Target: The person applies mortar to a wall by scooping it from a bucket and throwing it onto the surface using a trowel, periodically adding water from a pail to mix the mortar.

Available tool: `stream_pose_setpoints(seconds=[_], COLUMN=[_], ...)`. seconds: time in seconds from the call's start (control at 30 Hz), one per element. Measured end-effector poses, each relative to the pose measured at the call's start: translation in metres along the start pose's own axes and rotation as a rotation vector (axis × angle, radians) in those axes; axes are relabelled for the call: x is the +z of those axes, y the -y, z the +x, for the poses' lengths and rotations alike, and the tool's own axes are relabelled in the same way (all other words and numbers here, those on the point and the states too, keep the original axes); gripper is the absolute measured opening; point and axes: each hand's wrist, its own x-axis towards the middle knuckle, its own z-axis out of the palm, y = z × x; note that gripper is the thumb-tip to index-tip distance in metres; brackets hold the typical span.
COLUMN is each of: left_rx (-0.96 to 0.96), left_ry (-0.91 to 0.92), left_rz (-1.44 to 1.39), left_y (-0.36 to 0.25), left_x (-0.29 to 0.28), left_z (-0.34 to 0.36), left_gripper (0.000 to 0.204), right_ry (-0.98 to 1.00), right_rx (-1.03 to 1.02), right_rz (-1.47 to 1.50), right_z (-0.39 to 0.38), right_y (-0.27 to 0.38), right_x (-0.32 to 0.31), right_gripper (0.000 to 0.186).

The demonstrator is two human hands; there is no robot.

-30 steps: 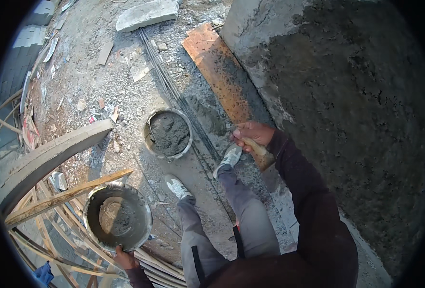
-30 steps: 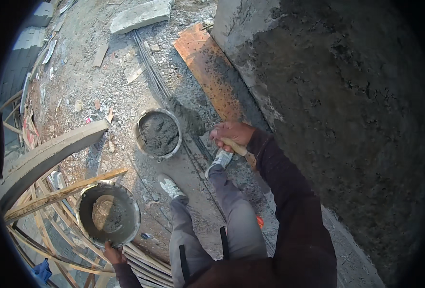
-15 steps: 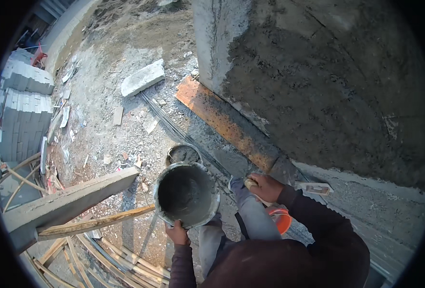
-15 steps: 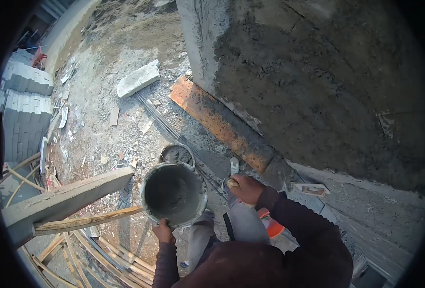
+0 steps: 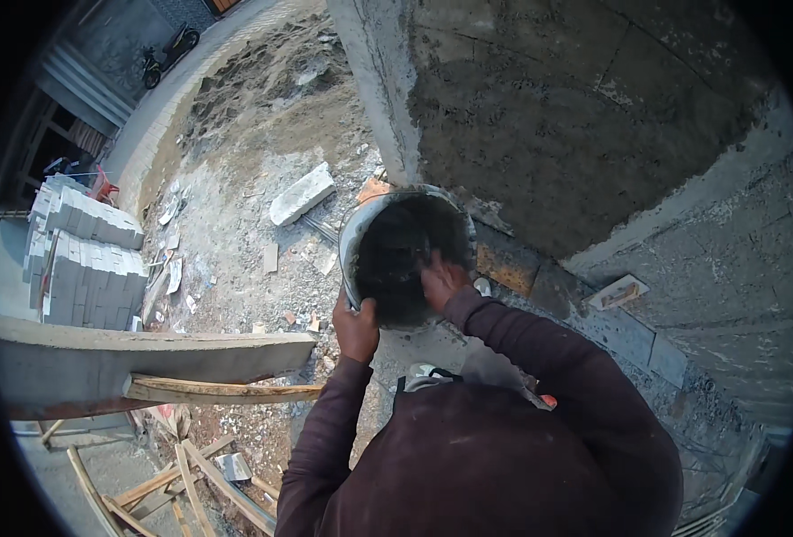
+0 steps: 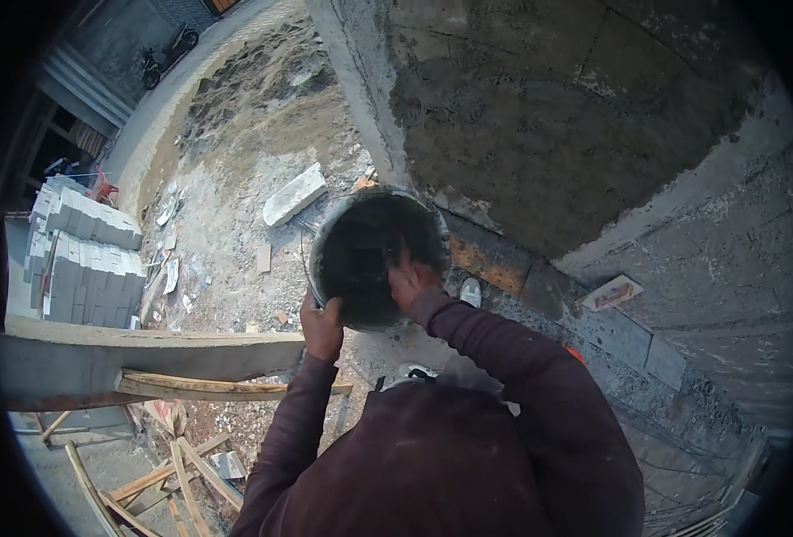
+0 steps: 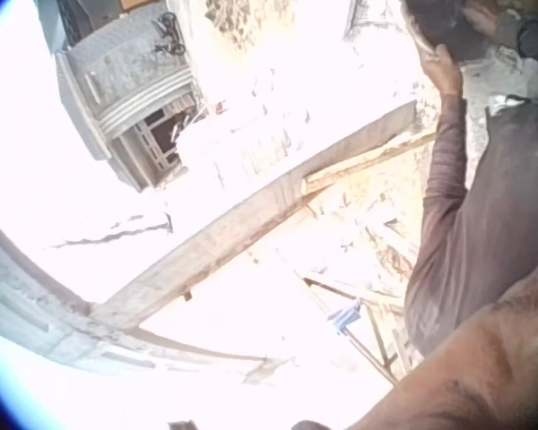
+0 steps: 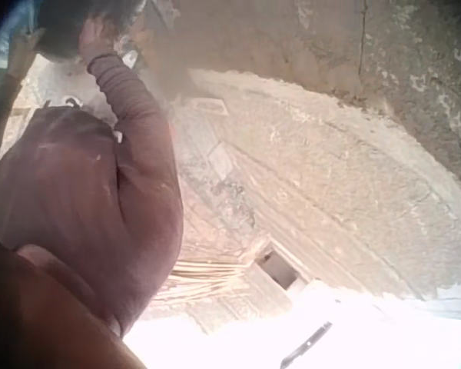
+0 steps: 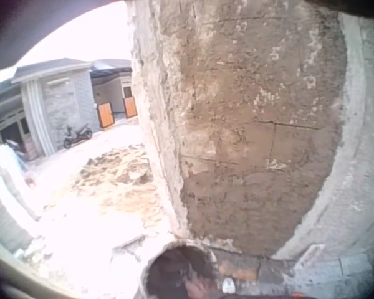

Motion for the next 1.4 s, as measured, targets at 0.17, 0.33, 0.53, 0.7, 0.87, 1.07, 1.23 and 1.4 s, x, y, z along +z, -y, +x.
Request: stream_pose_setpoints(seconds=[0.17,0.33,0.53,0.7,0.87,1.07,1.23,1.4], left_rx=[0.067,0.067,0.104,0.029,0.062,0.204,0.299,0.172], left_ry=[-0.088,-0.216,-0.293,-0.283,-0.268,-0.306,-0.197,-0.132], left_rz=[-0.099,-0.089,-0.089,-0.119,0.047,0.127,0.201,-0.012], left_y=[0.021,0.018,0.024,0.044,0.036,0.036,0.015,0.024], left_x=[-0.021,-0.016,-0.012,-0.035,-0.047,-0.064,-0.073,-0.091], left_z=[-0.029,-0.036,-0.056,-0.072,-0.075,-0.08,-0.079,-0.076], left_gripper=[0.052,0.045,0.048,0.068,0.072,0.073,0.071,0.068], right_ry=[0.203,0.101,0.092,0.533,0.417,0.377,0.306,0.351], right_rx=[-0.136,-0.067,0.081,0.028,-0.152,0.039,-0.141,-0.209], right_rz=[-0.053,-0.224,-0.03,0.007,-0.067,-0.205,-0.231,0.183], right_z=[-0.033,-0.029,0.003,-0.005,-0.007,0.024,0.025,-0.003], right_y=[0.033,0.029,0.058,0.075,0.065,0.07,0.029,0.042], right_x=[-0.031,0.06,0.031,0.052,0.086,0.0,0.043,0.077], right_gripper=[0.051,0.049,0.031,0.027,0.035,0.03,0.03,0.051])
